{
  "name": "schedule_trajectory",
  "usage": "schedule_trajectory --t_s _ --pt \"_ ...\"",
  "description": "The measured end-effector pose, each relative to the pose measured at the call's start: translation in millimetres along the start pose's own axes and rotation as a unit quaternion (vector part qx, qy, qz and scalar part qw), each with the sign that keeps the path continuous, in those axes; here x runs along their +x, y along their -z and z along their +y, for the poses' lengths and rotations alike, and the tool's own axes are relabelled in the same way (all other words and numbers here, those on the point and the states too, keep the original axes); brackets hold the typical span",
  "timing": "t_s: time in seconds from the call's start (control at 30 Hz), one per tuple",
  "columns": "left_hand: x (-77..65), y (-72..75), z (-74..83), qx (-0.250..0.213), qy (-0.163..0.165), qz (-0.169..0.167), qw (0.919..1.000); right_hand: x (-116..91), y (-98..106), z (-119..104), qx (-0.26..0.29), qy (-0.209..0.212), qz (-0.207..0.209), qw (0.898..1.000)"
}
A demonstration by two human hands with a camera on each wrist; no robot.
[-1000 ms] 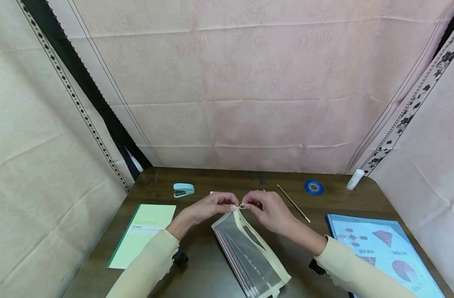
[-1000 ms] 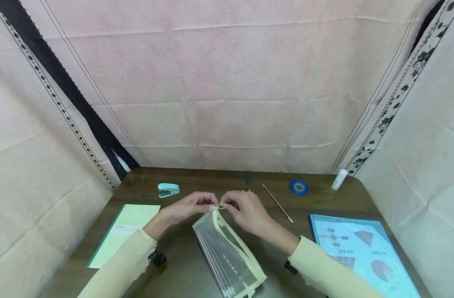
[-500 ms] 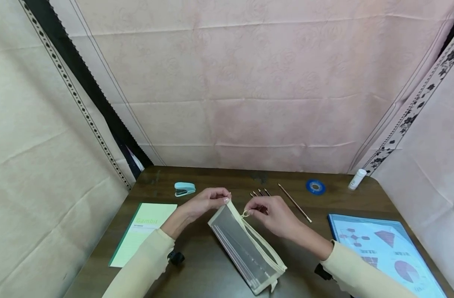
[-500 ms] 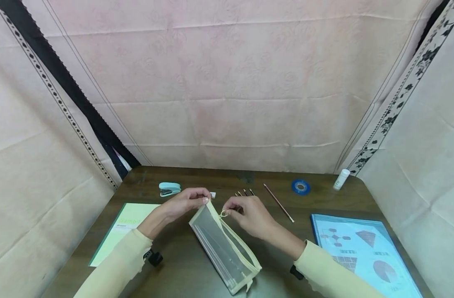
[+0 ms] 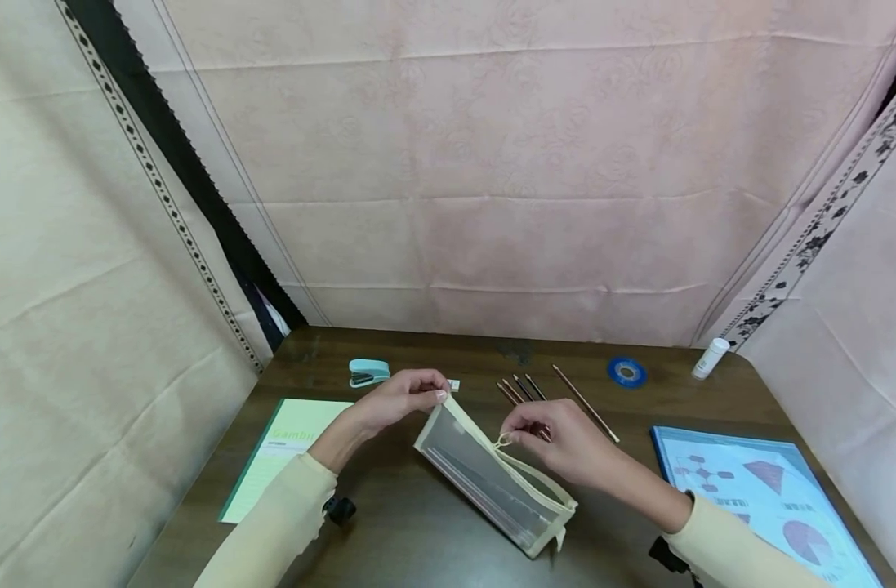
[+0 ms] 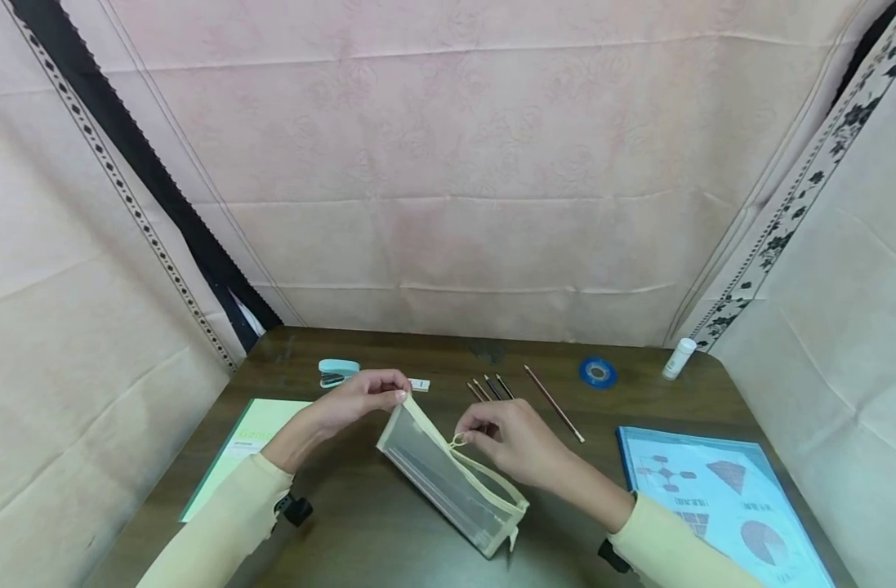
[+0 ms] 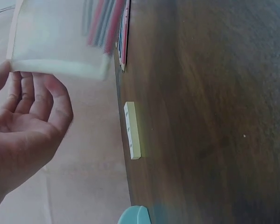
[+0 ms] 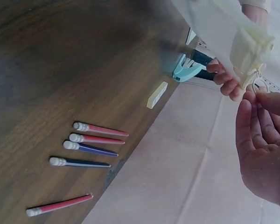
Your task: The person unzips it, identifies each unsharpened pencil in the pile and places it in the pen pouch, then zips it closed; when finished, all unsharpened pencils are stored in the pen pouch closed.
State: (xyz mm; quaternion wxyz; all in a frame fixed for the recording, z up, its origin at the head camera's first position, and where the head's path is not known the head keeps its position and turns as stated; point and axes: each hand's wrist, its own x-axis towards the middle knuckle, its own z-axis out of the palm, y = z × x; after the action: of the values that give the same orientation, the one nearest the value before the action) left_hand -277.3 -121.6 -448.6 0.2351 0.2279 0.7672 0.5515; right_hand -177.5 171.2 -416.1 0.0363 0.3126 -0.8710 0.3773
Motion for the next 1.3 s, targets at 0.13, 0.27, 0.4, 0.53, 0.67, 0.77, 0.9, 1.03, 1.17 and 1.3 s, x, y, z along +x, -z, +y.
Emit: schedule_trajectory --t_s 0.13,0.27,0.4,0.53,0.67,0.77,0.9,1.03,1.17,1.3 --pt "0.9 -0.9 1.0 0.005 0.003 0.012 0.9999 -7 2 3 0.002 0.01 -0.008 1.0" --pt "-1.3 -1.1 2.6 0.025 0.014 0.019 0.9994 -12 1 5 0.004 0.013 -0.012 1.0" --pt "-1.4 2.1 0.5 0.056 0.024 0.031 0.9976 -17 -2 6 0.015 0.025 -0.02 0.999" --pt "-2.6 6.2 -2.6 0.062 0.039 0.045 0.9963 -21 -4 6 0.017 0.034 -0.022 0.999" --pt "-3.1 9.2 -4.2 0.064 0.038 0.05 0.996 -23 0 7 0.015 0.04 -0.019 0.999" --pt "-3.3 12.7 -5.4 0.064 0.035 0.067 0.9951 -26 3 8 0.016 0.049 -0.013 0.999" --pt "-8.4 16.4 -4.8 0.077 0.039 0.075 0.9934 -29 9 16 0.015 0.048 -0.01 0.999" --pt "-12.3 18.1 -0.9 0.097 0.034 0.09 0.9907 -34 17 26 0.008 0.023 -0.012 1.0" --pt "-15.2 19.1 3.8 0.106 0.042 0.113 0.987 -38 26 33 -0.005 -0.007 -0.002 1.0" --pt "-18.3 17.6 7.0 0.112 0.05 0.113 0.9859 -41 32 37 -0.009 -0.018 -0.003 1.0"
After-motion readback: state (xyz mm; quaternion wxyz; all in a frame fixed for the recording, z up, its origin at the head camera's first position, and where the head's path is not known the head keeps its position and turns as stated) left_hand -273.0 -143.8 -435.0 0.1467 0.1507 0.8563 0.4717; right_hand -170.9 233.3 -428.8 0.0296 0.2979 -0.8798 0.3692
